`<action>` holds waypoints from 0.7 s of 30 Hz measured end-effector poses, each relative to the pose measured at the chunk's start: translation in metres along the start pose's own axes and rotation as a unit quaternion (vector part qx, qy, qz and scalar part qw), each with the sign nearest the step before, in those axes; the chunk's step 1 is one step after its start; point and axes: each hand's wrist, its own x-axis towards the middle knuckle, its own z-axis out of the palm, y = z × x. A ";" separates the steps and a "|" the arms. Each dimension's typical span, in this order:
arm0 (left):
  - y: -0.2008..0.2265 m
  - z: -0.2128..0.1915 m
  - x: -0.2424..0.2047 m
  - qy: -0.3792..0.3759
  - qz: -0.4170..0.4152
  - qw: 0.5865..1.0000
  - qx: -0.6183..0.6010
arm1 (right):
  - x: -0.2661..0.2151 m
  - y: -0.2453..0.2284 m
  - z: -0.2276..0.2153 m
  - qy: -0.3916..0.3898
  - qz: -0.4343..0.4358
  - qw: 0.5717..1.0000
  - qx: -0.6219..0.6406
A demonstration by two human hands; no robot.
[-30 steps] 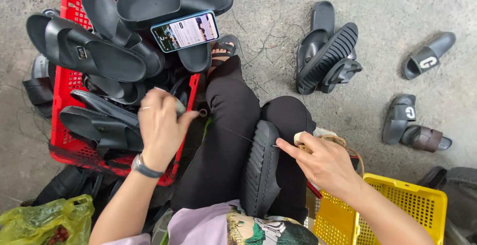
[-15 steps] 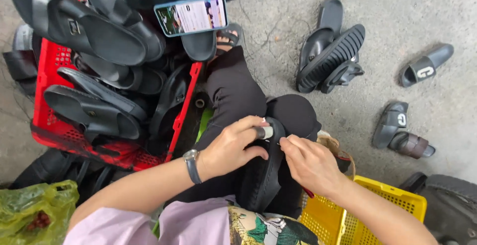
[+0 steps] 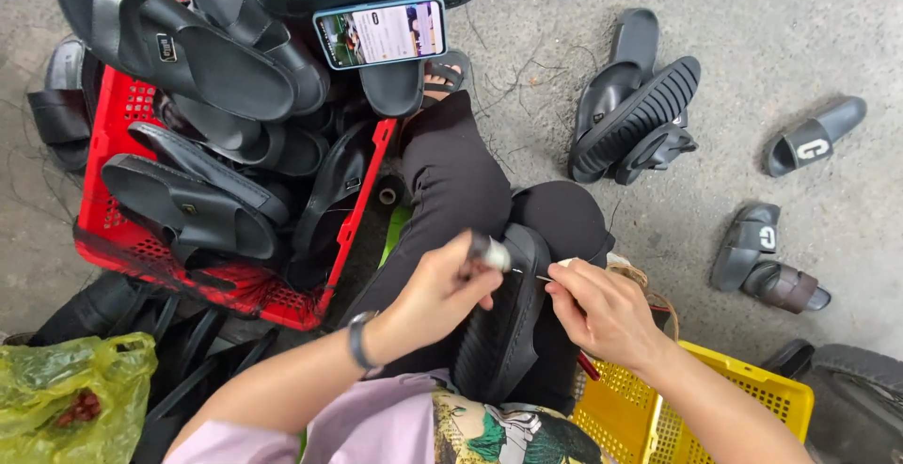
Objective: Hand-sewing a rubber shoe sole using a needle and thread to attach it or reinforce it.
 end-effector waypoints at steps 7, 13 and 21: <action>0.005 -0.003 0.015 -0.102 -0.141 0.971 0.163 | -0.004 0.002 -0.014 -0.022 -0.032 0.998 -0.051; 0.027 0.008 0.008 0.002 -0.004 0.977 0.215 | 0.000 -0.001 -0.039 -0.178 -0.018 0.967 -0.182; 0.016 0.024 0.016 -0.049 0.242 0.802 0.545 | -0.013 -0.008 -0.089 -0.312 0.099 0.905 -0.270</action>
